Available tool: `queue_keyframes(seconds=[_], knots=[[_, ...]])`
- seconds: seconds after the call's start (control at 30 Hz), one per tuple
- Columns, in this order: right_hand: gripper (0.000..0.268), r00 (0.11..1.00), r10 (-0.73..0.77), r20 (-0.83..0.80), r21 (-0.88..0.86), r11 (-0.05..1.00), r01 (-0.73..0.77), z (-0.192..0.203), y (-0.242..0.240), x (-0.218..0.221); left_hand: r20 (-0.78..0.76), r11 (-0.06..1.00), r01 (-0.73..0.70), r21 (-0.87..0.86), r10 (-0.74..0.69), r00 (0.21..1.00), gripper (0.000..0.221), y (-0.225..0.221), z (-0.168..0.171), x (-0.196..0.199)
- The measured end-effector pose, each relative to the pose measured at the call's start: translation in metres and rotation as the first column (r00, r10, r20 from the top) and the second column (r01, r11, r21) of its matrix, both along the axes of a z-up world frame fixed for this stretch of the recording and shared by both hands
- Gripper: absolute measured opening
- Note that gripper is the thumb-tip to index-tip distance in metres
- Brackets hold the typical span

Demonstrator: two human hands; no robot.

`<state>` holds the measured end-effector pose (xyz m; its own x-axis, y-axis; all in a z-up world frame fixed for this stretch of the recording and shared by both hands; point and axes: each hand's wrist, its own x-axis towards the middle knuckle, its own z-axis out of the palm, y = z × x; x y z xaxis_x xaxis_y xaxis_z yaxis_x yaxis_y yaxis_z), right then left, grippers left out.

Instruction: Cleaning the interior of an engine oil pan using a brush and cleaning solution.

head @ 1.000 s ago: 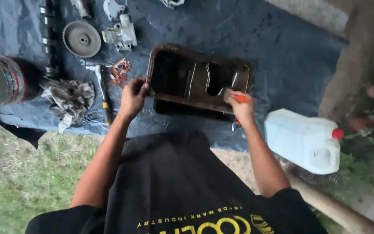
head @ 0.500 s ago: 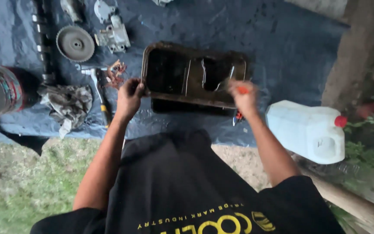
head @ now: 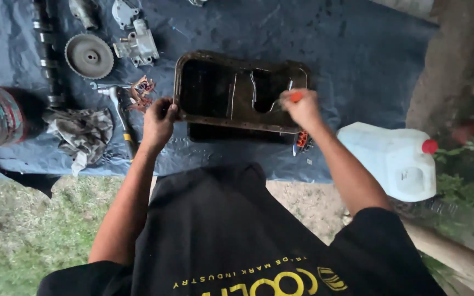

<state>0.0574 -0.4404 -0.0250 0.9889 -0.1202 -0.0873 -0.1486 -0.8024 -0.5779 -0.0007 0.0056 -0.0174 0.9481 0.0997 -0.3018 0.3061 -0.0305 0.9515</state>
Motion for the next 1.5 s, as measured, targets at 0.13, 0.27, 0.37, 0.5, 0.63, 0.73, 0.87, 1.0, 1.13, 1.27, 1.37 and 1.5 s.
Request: queue_keyframes(seconds=[0.13, 0.27, 0.37, 0.5, 0.63, 0.73, 0.87, 1.0, 1.13, 1.27, 1.37, 1.5], knots=[[0.028, 0.984, -0.015, -0.176, 0.137, 0.990, 0.040, 0.019, 0.021, -0.003, -0.017, 0.999, 0.008, 0.041, -0.008, 1.000, 0.020, -0.002, -0.007, -0.003], [0.029, 0.988, -0.041, -0.150, 0.044, 0.998, 0.048, 0.046, 0.032, -0.002, -0.006, 1.000, -0.014, -0.002, 0.014, 1.000, 0.018, -0.004, -0.007, -0.001], [0.020, 0.982, 0.000, -0.188, 0.207, 0.978, 0.040, 0.047, 0.032, -0.013, -0.015, 0.998, -0.011, -0.060, 0.010, 1.000, 0.018, -0.004, -0.013, -0.004], [0.019, 0.955, -0.244, -0.167, 0.338, 0.896, 0.288, -0.004, -0.032, 0.006, -0.012, 0.990, -0.056, -0.133, 0.055, 0.998, 0.020, -0.009, 0.003, -0.003], [0.025, 0.969, -0.200, -0.143, 0.326, 0.915, 0.237, 0.015, 0.009, -0.020, 0.002, 0.996, -0.022, -0.092, 0.022, 1.000, 0.018, -0.001, -0.015, -0.001], [0.009, 0.976, -0.148, 0.160, 0.048, 0.989, 0.142, -0.008, -0.023, -0.023, 0.024, 1.000, 0.007, -0.007, -0.006, 1.000, 0.018, 0.001, -0.025, -0.001], [0.024, 0.964, -0.243, 0.109, 0.014, 0.970, 0.243, -0.020, 0.004, -0.034, 0.022, 1.000, -0.025, -0.019, 0.025, 0.999, 0.019, -0.001, -0.020, 0.004], [0.025, 0.921, -0.382, 0.077, -0.266, 0.882, 0.388, -0.028, -0.029, -0.020, 0.017, 0.992, -0.017, 0.122, 0.015, 1.000, 0.017, 0.001, -0.015, -0.001], [0.016, 0.966, -0.255, 0.046, -0.145, 0.955, 0.259, -0.031, -0.005, -0.028, 0.033, 0.979, -0.067, 0.192, 0.062, 0.998, 0.018, -0.005, -0.025, 0.008], [0.017, 0.983, -0.090, 0.162, -0.133, 0.985, 0.112, -0.045, -0.031, -0.027, -0.053, 0.868, -0.017, 0.496, 0.051, 0.997, 0.017, -0.014, -0.017, 0.003], [0.018, 0.992, -0.057, 0.110, 0.001, 0.998, 0.057, -0.015, -0.018, -0.030, -0.066, 0.832, -0.031, 0.554, 0.081, 0.994, 0.018, -0.013, -0.018, 0.005], [0.007, 0.996, -0.070, -0.050, -0.160, 0.985, 0.062, 0.042, -0.012, -0.035, -0.061, 0.816, 0.002, 0.578, 0.040, 0.997, 0.020, -0.010, -0.018, 0.009]])
